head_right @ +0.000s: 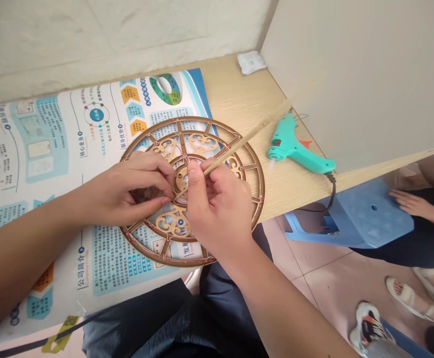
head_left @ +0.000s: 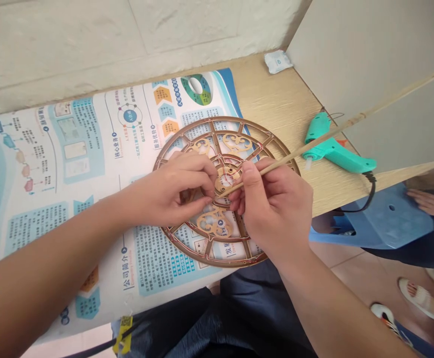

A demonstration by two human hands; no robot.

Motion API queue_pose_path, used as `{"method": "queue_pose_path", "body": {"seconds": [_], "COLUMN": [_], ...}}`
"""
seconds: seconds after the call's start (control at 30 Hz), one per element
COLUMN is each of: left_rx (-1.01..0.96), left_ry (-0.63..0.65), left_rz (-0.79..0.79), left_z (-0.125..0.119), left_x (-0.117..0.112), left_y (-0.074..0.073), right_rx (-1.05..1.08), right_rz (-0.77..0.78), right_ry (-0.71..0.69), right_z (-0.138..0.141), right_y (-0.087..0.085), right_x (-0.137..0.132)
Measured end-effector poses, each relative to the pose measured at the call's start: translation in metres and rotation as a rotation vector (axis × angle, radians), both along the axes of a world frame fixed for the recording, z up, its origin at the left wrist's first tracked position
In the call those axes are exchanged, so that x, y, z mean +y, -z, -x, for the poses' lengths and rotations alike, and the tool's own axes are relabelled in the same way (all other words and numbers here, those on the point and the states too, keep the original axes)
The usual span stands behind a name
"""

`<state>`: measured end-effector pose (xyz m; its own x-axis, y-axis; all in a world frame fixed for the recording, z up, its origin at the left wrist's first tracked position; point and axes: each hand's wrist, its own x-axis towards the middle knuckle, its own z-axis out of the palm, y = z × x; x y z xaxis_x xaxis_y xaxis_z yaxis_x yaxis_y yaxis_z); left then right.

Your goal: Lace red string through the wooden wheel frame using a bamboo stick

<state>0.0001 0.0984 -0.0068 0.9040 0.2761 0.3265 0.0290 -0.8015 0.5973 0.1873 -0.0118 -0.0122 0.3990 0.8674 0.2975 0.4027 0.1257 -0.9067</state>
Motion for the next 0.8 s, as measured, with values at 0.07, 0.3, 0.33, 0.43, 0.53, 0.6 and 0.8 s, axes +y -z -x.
{"method": "queue_pose_path", "body": {"seconds": [0.07,0.3,0.33,0.43,0.53,0.6,0.8], "left_rx": [0.003,0.014,0.018,0.029,0.036,0.043,0.043], "left_ry": [0.004,0.019,0.017,0.019,0.022,0.021,0.019], "left_rz": [0.006,0.003,0.000,-0.003,0.007,0.010,0.007], "left_z": [0.0001,0.0007,0.0007,0.0002,-0.0003,-0.0003,0.0004], "left_x": [0.0007,0.0038,0.0038,0.0035,0.0030,0.0029,0.0039], "left_y": [0.0003,-0.0028,-0.0034,-0.0043,-0.0037,-0.0027,-0.0022], "right_rx": [-0.023,-0.052,-0.054,-0.050,-0.028,-0.020,0.024], "right_rz": [0.003,-0.005,-0.013,-0.037,-0.052,-0.056,-0.040], "right_ry": [0.004,-0.015,-0.024,-0.053,-0.077,-0.089,-0.106], "right_z": [-0.0001,0.0004,0.0005,0.0005,0.0001,-0.0001,-0.0002], "right_y": [-0.0003,0.0012,0.0014,0.0015,0.0014,0.0017,0.0034], "right_x": [-0.0013,-0.0012,-0.0009,-0.0004,-0.0005,-0.0007,-0.0028]}}
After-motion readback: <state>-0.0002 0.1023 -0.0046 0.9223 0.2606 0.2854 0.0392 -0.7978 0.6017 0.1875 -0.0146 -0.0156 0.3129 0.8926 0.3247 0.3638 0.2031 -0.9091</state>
